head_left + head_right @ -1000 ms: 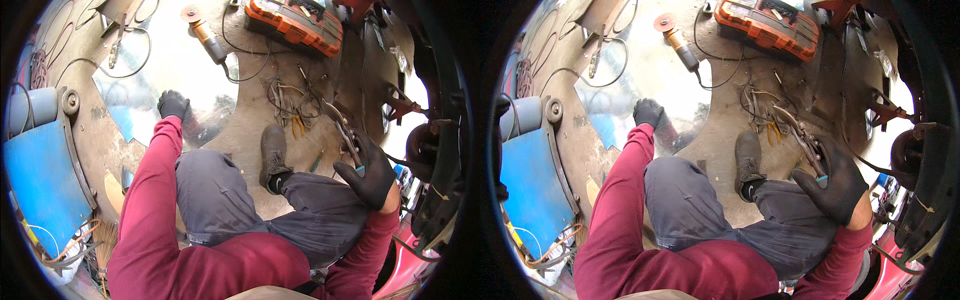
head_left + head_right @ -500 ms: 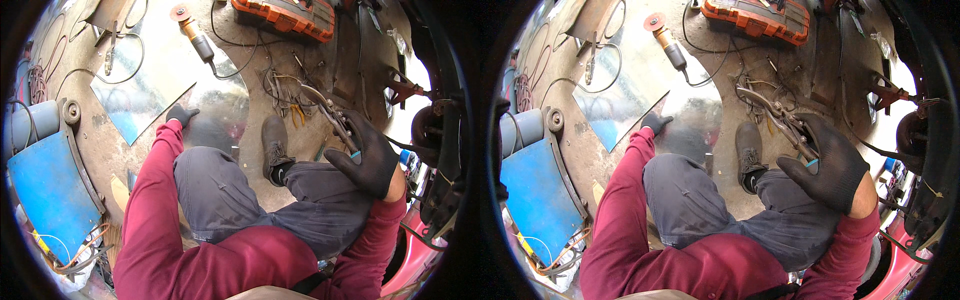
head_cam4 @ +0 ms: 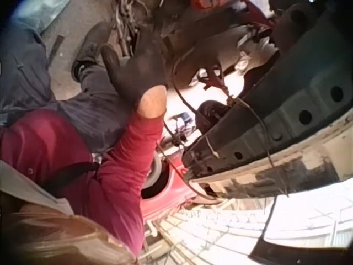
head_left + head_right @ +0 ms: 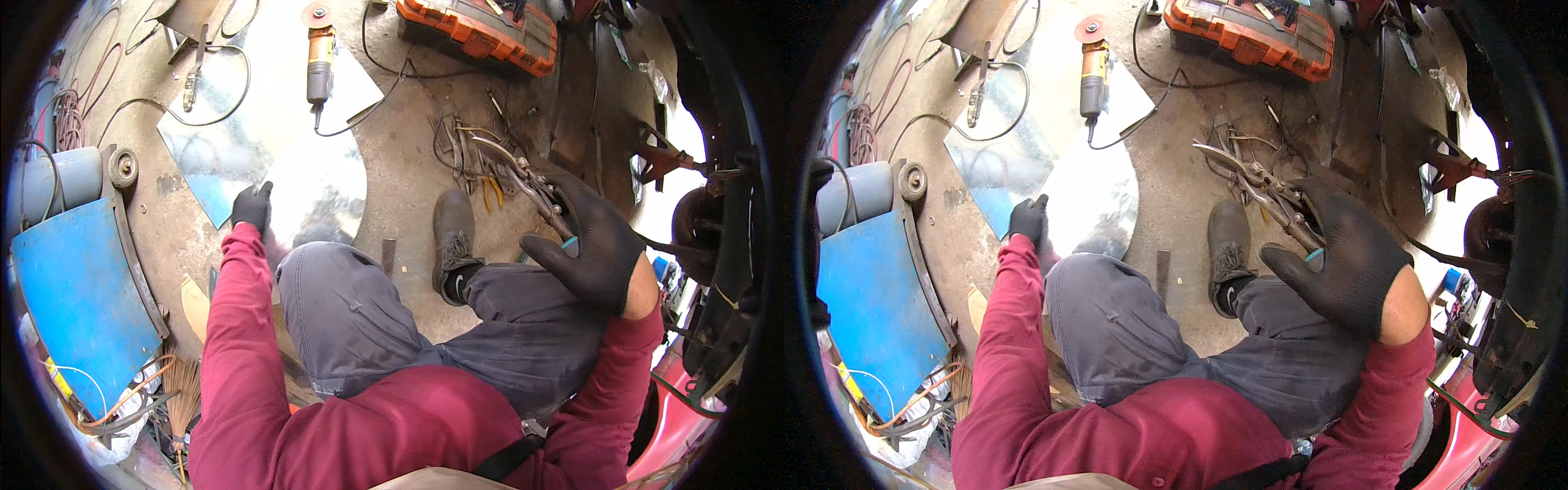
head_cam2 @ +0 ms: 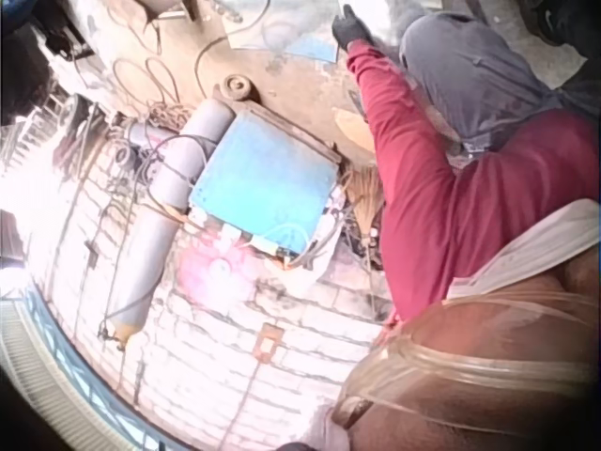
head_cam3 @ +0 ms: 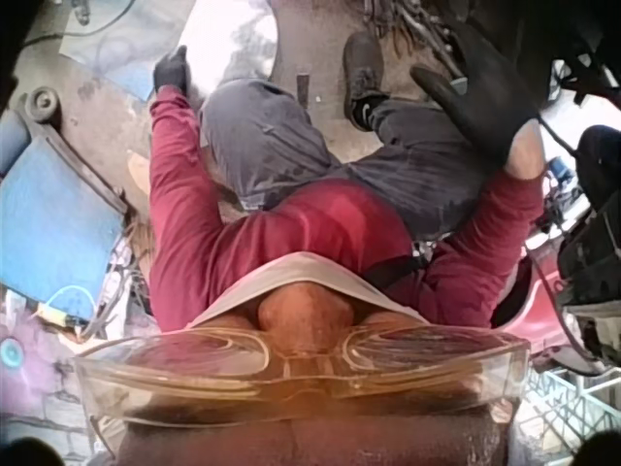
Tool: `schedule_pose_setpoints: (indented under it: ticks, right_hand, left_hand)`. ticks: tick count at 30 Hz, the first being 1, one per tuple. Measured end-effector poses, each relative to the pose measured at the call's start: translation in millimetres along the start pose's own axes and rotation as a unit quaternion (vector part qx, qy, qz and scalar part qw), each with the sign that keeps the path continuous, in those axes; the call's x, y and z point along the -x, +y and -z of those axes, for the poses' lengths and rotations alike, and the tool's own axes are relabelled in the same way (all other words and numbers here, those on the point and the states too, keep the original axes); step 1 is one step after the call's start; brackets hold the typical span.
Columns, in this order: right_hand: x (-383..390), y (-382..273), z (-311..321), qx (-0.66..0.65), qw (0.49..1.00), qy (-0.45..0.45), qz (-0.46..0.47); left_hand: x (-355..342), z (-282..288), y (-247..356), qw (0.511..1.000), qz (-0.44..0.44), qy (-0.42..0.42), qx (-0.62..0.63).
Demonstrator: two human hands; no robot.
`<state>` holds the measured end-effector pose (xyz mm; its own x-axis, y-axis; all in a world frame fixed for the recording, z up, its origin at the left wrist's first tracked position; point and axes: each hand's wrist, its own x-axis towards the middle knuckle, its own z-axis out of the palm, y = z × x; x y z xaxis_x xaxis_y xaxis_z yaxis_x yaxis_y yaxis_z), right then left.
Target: The person sits on the floor and uses tin snips to cut a sheet of metal into a curved shape. After cutting, the person lifts the shaped metal piece and places it against a large curved metal component.
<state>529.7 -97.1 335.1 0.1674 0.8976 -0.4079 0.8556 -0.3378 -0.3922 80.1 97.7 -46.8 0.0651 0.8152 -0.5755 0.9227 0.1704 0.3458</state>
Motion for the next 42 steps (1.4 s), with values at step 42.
schedule_pose_setpoints:
  ticks: [42]
  right_hand:
    - [322, -108, 338, -0.148, 0.987, 0.069, -0.001]
  left_hand:
    - [488, 503, 383, 0.961, -0.123, 0.188, -0.159]
